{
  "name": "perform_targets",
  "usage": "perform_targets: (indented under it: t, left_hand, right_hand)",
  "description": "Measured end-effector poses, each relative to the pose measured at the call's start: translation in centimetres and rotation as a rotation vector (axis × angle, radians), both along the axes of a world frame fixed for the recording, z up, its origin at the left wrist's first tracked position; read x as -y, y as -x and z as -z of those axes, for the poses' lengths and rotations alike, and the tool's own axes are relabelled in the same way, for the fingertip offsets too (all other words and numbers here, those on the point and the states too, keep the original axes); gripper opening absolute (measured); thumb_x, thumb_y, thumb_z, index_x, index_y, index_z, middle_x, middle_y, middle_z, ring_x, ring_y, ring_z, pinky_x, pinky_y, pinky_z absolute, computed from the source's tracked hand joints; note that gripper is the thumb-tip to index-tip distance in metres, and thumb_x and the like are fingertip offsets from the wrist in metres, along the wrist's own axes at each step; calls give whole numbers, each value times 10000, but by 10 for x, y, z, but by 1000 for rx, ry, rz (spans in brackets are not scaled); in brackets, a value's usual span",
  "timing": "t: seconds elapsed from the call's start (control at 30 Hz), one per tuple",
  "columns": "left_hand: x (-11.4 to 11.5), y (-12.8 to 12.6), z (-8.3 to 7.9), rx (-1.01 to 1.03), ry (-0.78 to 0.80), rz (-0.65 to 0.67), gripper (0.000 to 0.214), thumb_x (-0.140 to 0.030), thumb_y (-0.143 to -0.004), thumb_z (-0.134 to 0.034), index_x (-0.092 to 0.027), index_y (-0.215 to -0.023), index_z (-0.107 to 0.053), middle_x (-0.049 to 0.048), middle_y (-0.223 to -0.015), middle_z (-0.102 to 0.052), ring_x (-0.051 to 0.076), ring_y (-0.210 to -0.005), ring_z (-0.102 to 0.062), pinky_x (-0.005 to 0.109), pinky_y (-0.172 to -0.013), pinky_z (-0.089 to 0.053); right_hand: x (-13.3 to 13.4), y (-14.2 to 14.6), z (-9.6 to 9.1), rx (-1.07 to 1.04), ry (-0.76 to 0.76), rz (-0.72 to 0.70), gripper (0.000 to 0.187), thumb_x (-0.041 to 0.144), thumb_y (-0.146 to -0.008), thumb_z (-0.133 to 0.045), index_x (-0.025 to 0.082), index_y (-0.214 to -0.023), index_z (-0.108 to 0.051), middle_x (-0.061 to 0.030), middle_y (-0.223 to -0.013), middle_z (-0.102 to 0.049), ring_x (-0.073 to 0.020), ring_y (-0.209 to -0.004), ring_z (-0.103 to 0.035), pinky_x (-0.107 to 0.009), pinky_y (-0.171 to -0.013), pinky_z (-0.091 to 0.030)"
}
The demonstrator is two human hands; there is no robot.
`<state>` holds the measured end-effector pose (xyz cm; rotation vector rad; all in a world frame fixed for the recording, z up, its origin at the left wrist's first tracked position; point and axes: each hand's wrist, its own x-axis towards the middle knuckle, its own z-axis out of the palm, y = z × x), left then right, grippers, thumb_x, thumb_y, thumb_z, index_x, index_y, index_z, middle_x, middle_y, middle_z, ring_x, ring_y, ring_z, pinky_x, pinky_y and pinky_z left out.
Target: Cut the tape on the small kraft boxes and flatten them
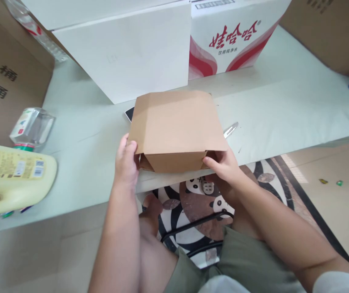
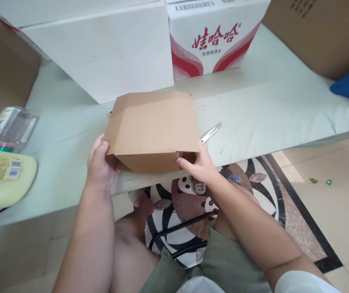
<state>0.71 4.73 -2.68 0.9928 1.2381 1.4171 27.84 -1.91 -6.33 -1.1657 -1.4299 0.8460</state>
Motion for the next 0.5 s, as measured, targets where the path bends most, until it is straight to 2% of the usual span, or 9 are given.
perform_targets:
  t: [0.17,0.3,0.4,0.5]
  left_hand:
    - [0,-3,-2,-92,-12,-39,325,-485,-779,-789,-245,-986,-716,28,-921,-728,199,-879,-703,292,-737,-568]
    - [3,-3,-10,-174,-29,-32,286,-446,-746,-821,-215,-868,-704,0,-769,-678,149,-713,-628,254,-617,-502]
    - [5,-2,-14,-137,6,-6,300,-444,-705,-828,-215,-750,-640,-33,-625,-572,114,-550,-508,236,-494,-383]
    - [3,0,-15,-58,27,2,256,-443,-727,-716,-213,-700,-606,-28,-586,-518,106,-501,-451,240,-471,-326]
  right_hand:
    - [-1,2,-6,33,31,171,602,479,-821,-773,234,-1325,-554,-138,-1254,-732,-315,-1147,-718,-459,-924,-614]
    - [0,0,-10,42,8,231,434,516,-873,-691,232,-1189,-605,-97,-1105,-744,-276,-1012,-716,-406,-818,-603]
    - [-3,0,-10,-133,51,268,332,577,-932,-592,245,-946,-610,-20,-835,-668,-206,-788,-657,-337,-690,-552]
    - [-8,1,-12,-432,133,398,341,537,-905,-632,245,-757,-535,21,-700,-555,-152,-637,-538,-283,-595,-472]
